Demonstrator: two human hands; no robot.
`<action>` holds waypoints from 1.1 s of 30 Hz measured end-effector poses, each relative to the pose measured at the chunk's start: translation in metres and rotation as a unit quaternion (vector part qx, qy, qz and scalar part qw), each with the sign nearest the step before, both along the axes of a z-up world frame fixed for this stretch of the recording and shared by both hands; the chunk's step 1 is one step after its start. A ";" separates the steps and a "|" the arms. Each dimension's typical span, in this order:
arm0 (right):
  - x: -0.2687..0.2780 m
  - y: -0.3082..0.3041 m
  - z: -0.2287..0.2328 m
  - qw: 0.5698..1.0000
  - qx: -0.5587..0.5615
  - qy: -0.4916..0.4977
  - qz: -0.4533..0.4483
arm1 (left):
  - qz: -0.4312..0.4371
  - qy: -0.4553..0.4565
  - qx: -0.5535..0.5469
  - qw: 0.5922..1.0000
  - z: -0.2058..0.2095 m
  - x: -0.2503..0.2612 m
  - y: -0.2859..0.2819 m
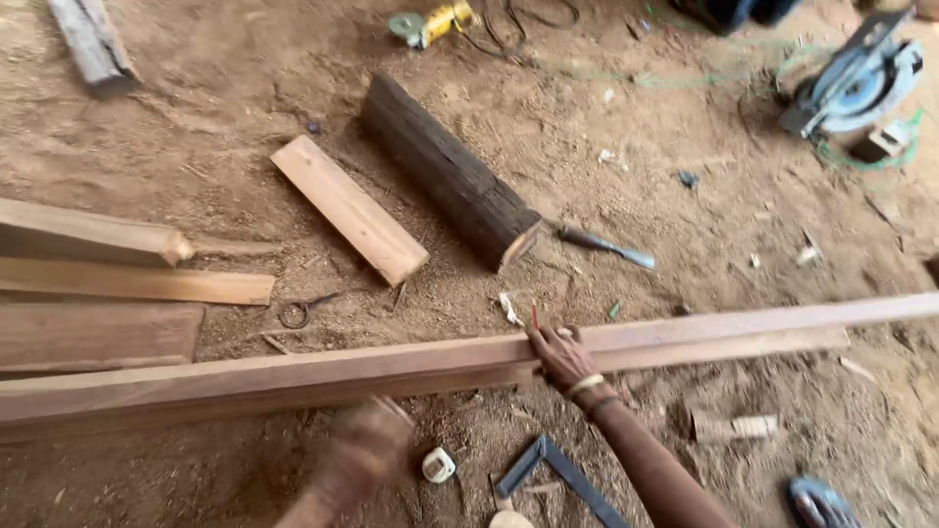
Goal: The recorder uses a tape measure and a square to mark dimensions on wooden planks.
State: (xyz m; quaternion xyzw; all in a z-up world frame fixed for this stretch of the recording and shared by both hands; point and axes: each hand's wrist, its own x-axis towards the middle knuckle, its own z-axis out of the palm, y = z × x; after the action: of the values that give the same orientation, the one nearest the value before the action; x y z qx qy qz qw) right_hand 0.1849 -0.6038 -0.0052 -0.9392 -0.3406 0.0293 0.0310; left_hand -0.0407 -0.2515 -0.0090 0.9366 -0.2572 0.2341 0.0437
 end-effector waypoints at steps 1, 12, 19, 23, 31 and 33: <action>0.003 -0.003 -0.008 1.000 -0.002 0.006 -0.005 | -0.005 0.006 -0.002 1.000 0.028 0.006 0.012; 0.017 -0.037 -0.012 1.000 -0.009 0.015 -0.008 | 0.282 0.254 0.289 0.879 -0.022 0.014 0.263; 0.055 -0.160 -0.022 0.996 -0.053 -0.013 -0.065 | 0.165 0.220 0.179 0.945 -0.006 0.064 0.132; 0.062 -0.205 0.018 0.965 -0.189 -0.058 -0.171 | 0.065 0.172 0.062 0.981 -0.020 0.100 0.032; 0.039 -0.160 0.017 0.992 -0.070 0.030 -0.097 | 0.005 -0.021 0.015 1.000 -0.023 0.132 -0.070; 0.032 -0.145 0.019 0.984 -0.084 0.032 -0.155 | -0.005 -0.052 0.017 0.998 -0.004 0.121 -0.072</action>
State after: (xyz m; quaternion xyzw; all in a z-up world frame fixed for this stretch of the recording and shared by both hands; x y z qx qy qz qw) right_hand 0.2169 -0.7492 0.0137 -0.9785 -0.1860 0.0826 -0.0327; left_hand 0.0798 -0.3239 -0.0126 0.9223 -0.2680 0.2779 0.0157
